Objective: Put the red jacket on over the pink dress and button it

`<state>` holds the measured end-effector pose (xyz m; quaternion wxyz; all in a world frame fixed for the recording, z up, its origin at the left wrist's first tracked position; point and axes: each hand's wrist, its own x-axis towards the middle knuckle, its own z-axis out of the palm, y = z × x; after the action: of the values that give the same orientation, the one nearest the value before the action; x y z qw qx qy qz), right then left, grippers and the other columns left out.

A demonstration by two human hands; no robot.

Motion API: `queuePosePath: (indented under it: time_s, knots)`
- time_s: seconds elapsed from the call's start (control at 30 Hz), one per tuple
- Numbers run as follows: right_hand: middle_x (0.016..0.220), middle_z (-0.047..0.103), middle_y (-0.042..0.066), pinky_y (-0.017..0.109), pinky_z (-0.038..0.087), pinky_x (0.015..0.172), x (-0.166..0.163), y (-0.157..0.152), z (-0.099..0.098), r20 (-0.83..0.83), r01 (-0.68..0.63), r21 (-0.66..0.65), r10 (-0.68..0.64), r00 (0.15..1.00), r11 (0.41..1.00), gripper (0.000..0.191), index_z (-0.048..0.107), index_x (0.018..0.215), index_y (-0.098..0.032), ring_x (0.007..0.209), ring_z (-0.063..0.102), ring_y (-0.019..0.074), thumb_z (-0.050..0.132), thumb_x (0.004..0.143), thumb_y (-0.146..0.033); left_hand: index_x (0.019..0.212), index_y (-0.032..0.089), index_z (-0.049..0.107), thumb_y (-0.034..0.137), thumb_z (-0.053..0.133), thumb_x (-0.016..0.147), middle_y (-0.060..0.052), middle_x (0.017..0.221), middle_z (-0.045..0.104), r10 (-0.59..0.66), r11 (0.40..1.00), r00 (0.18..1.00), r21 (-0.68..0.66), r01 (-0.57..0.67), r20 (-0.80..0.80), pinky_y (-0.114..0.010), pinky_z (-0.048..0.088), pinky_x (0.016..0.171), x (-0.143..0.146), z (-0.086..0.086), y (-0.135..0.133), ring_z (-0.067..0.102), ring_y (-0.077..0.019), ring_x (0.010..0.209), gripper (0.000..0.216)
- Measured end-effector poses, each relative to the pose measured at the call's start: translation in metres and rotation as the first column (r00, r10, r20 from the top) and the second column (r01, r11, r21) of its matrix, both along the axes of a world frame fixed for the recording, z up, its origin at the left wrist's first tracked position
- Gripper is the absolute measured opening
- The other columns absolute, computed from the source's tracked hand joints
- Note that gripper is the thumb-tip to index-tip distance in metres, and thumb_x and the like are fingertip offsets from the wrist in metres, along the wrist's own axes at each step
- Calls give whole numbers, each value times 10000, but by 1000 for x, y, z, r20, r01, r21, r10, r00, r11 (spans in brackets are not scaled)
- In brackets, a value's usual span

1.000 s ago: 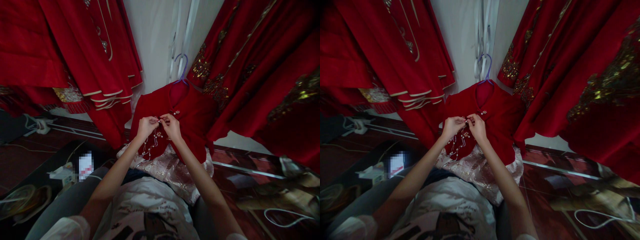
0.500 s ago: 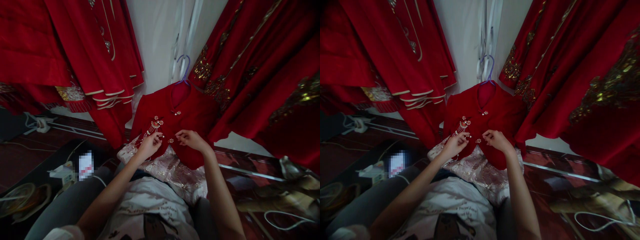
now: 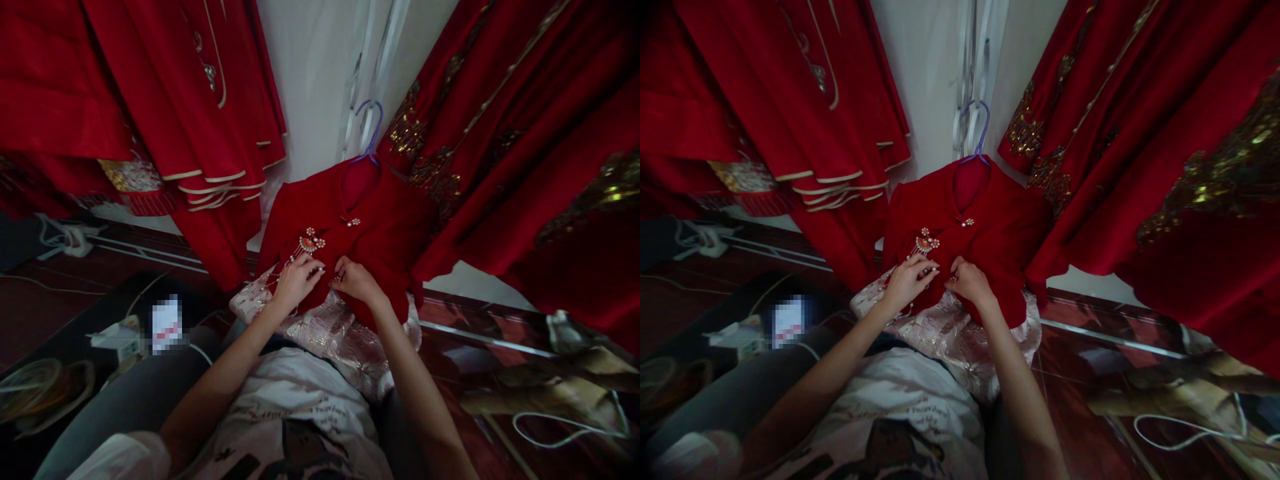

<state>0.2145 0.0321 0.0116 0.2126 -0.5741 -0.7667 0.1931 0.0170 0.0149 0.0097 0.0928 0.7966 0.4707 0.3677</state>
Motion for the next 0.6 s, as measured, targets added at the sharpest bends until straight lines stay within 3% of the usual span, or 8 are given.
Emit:
queuePosePath:
  time_s: [0.13, 0.27, 0.33, 0.47, 0.6]
  knots:
    - [674, 630, -21, 217, 435, 604, 4, 0, 6, -141, -96, -76, 84, 986, 993, 178, 589, 795, -189, 644, 604, 122, 697, 657, -157, 960, 227, 671, 210, 603, 849, -7, 866, 686, -24, 997, 987, -64, 34, 159, -249, 505, 718, 0, -2, -1, 650, -132, 724, 132]
    - [685, 647, -7, 236, 495, 624, 18, -4, 19, -404, -308, -179, 215, 889, 935, 250, 627, 834, -167, 647, 614, 123, 757, 681, -316, 909, 209, 649, 181, 614, 803, 10, 831, 707, 32, 985, 950, -169, 23, 311, -221, 507, 632, 4, -8, 1, 665, -114, 640, 115]
    - [709, 667, 5, 246, 510, 633, 19, -7, 25, -469, -351, -181, 233, 852, 919, 286, 637, 854, -164, 650, 622, 123, 765, 687, -358, 886, 204, 645, 174, 618, 784, 9, 848, 706, 64, 988, 948, -157, -15, 312, -213, 492, 598, 6, -10, 1, 649, -102, 598, 110]
    - [803, 703, 37, 264, 522, 706, 8, -7, 30, -514, -204, 4, 177, 839, 979, 236, 649, 846, -164, 731, 652, 132, 735, 736, -353, 863, 202, 649, 191, 628, 781, 4, 862, 709, 72, 994, 958, -100, -46, 276, -227, 498, 628, 9, -9, -1, 637, -101, 600, 85]
    - [812, 707, 36, 272, 524, 723, -4, -4, 26, -507, -134, 75, 154, 848, 988, 205, 665, 861, -172, 758, 665, 144, 732, 743, -325, 881, 196, 638, 217, 632, 791, 0, 821, 715, 56, 983, 920, -184, 17, 387, -224, 529, 628, 10, -7, -2, 680, -120, 660, 92]
